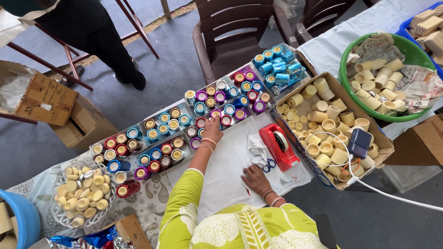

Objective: The person wraps small cylindrical candles in shiny metallic foil. They pick up a candle, place it on a sheet of foil, fold the foil around it, and then place the wrapped candle into a tray. The person repeats this process with different colored foils.

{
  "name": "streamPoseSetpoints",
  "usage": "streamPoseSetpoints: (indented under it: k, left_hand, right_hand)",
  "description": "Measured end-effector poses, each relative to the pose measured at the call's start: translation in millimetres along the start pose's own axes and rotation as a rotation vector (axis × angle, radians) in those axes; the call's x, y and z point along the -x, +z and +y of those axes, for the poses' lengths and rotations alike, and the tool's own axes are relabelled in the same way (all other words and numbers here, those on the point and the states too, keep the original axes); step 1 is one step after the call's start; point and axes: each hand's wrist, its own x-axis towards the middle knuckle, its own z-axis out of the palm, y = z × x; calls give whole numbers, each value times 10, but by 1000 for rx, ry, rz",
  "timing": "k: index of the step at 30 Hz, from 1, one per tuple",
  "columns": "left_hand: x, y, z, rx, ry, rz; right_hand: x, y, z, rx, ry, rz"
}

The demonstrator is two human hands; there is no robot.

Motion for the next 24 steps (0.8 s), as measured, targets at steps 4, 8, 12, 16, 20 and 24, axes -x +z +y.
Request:
streamPoseSetpoints:
  k: [4, 8, 12, 16, 20, 24]
  left_hand:
    - [-30, 37, -30, -27, 15, 2]
    - [-23, 24, -8, -20, 7, 3]
    - [-45, 64, 36, -39, -14, 14]
    - [-31, 71, 26, -43, -20, 15]
    - [53, -63, 54, 40, -38, 61]
    - [283, -206, 54, 156, -18, 195]
  right_hand:
    - [-7, -7, -3, -12, 10, 5]
    - [-7, -4, 2, -10, 2, 10]
    - [0, 3, 6, -16, 13, -13]
    - [-7, -4, 5, -12, -1, 12]
    - [-13, -6, 10, -28, 14, -5]
    - [-3, 28, 31, -13, -11, 19]
